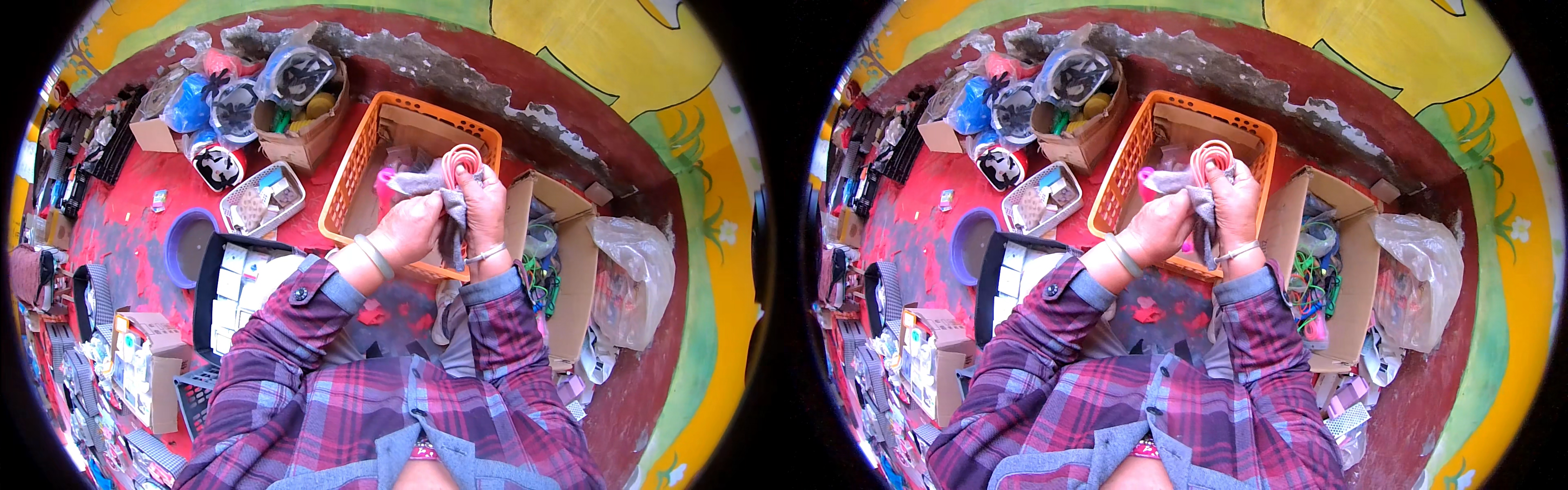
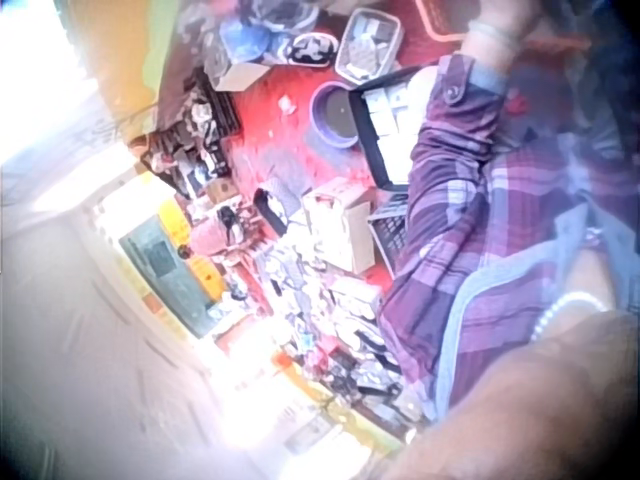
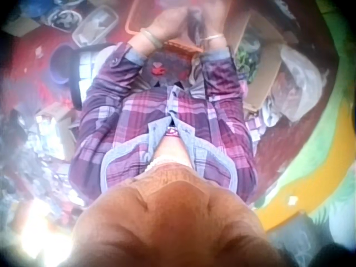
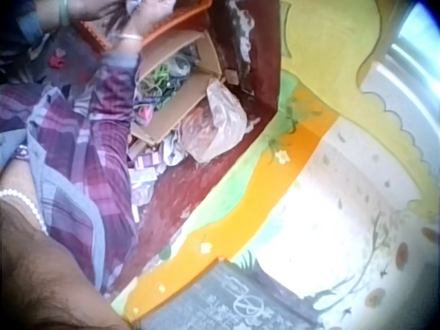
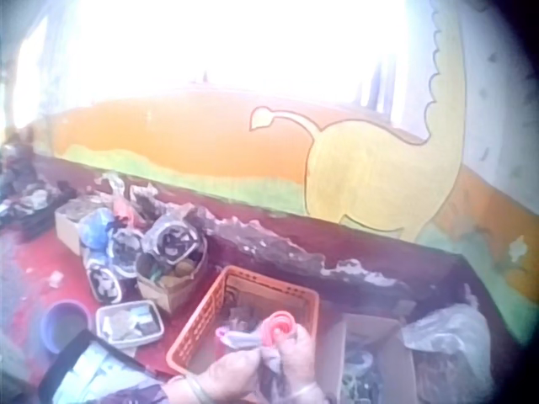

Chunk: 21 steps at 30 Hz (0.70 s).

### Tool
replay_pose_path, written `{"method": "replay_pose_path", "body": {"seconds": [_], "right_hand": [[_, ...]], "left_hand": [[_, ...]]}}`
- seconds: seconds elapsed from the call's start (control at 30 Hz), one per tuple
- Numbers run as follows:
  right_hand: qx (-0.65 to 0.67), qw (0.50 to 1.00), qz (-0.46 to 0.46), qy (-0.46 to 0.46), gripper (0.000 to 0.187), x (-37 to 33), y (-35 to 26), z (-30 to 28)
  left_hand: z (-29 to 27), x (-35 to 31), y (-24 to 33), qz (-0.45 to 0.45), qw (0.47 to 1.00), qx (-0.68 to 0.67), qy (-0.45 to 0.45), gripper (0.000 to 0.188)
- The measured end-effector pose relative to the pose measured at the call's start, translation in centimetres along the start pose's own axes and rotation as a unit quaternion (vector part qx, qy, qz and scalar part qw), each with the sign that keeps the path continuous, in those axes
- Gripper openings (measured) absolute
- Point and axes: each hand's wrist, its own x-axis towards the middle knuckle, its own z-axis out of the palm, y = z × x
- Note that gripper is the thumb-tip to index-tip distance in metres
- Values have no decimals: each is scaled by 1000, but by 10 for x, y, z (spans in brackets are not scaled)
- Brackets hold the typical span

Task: The person wipes different parts of jump ropes with a cloth, handling a pink jump rope and a blue jump rope one at a time while sitting on the floor.

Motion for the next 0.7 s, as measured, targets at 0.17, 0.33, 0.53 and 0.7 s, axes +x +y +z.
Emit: {"method": "replay_pose_path", "body": {"seconds": [0.17, 0.33, 0.53, 0.7], "right_hand": [[-144, 985, -70, 59, 29, 9, 8, -11], [-239, 964, -60, 100, 46, 10, -11, -13], [292, 953, 75, -25, 44, 63, 10, -158], [-153, 924, -334, 106, 28, 33, -23, -61]], "left_hand": [[-6, 4, 10, -40, 991, -121, -33, 19], [-6, 3, 3, -87, 975, -204, -13, 17], [-43, 6, 3, -241, 801, -547, -38, 24], [-50, 6, -1, -218, 616, -750, -105, 26]]}}
